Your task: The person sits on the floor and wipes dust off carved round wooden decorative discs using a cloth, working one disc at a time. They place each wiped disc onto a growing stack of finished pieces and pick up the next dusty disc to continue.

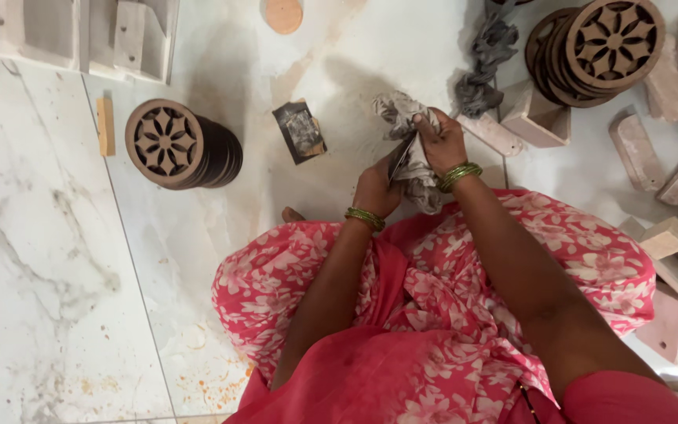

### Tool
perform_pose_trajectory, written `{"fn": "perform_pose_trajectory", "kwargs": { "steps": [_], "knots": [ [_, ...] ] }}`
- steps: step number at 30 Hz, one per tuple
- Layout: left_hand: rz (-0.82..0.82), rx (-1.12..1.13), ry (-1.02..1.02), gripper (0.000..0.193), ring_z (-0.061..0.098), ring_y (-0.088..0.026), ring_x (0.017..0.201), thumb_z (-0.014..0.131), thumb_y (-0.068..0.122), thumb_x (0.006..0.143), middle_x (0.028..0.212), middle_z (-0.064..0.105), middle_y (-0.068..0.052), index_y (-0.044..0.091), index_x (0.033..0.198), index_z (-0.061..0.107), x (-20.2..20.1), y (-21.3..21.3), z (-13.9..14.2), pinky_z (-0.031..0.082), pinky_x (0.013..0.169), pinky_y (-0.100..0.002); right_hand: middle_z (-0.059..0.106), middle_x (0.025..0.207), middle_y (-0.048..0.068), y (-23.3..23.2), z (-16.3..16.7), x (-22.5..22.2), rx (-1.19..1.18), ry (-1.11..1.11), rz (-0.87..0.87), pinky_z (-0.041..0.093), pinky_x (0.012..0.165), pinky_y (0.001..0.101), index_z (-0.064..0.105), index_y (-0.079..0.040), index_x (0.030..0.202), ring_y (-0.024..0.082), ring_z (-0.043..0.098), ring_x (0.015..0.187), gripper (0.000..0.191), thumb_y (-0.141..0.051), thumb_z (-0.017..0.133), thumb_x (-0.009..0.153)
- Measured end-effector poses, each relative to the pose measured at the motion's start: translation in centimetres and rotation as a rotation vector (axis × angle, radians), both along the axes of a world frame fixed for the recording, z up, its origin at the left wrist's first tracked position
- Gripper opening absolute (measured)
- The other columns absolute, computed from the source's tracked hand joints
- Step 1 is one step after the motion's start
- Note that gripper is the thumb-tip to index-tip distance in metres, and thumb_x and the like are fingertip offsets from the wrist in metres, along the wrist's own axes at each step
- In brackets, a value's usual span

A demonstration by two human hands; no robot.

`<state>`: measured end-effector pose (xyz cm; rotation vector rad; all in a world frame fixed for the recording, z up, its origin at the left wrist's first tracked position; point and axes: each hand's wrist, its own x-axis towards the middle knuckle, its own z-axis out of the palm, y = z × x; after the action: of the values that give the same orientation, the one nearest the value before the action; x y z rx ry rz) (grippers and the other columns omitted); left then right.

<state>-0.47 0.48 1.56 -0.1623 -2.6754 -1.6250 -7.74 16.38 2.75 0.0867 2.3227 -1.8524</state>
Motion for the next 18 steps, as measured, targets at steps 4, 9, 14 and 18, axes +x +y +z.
{"fn": "perform_pose_trajectory", "kwargs": {
  "steps": [4, 9, 14, 18],
  "knots": [
    [0.024, -0.004, -0.029, 0.051, 0.065, -0.047, 0.102, 0.066, 0.005, 0.082, 0.11, 0.071, -0.024, 0.01, 0.132, 0.062, 0.4, 0.0, -0.8, 0.056, 0.082, -0.051, 0.071, 0.082, 0.005, -0.2, 0.6, 0.3, 0.055, 0.177, -0.002, 0.048, 0.063, 0.0283, 0.07, -0.002, 0.119, 0.006, 0.057, 0.071, 0.027, -0.025, 0.067, 0.106],
    [-0.001, -0.2, -0.139, 0.039, 0.07, -0.042, 0.096, 0.062, 0.004, 0.084, 0.102, 0.073, -0.021, 0.011, 0.121, 0.067, 0.2, 0.1, -3.5, 0.058, 0.086, -0.049, 0.074, 0.103, 0.014, -0.2, 0.6, 0.5, 0.156, 0.737, 0.342, 0.057, 0.079, 0.0311, 0.072, -0.006, 0.122, 0.019, 0.069, 0.092, 0.022, -0.011, 0.07, 0.101],
    [0.031, -0.076, -0.033, 0.047, 0.067, -0.045, 0.099, 0.062, 0.002, 0.081, 0.106, 0.072, -0.024, 0.009, 0.127, 0.065, 0.3, 0.3, -3.0, 0.056, 0.083, -0.051, 0.075, 0.09, 0.011, 0.2, 0.0, 0.2, 0.111, 0.375, 0.189, 0.054, 0.065, 0.0271, 0.074, -0.002, 0.122, 0.012, 0.065, 0.072, 0.022, -0.009, 0.07, 0.101],
    [0.007, -0.056, -0.107, 0.059, 0.066, -0.046, 0.1, 0.061, 0.002, 0.078, 0.109, 0.071, -0.024, 0.01, 0.137, 0.062, 0.2, 0.0, -0.9, 0.055, 0.084, -0.051, 0.07, 0.075, 0.014, 0.8, -0.7, -0.5, 0.38, -0.224, 0.002, 0.043, 0.053, 0.0341, 0.07, -0.01, 0.133, 0.017, 0.052, 0.056, 0.031, -0.023, 0.067, 0.105]
  ]
}}
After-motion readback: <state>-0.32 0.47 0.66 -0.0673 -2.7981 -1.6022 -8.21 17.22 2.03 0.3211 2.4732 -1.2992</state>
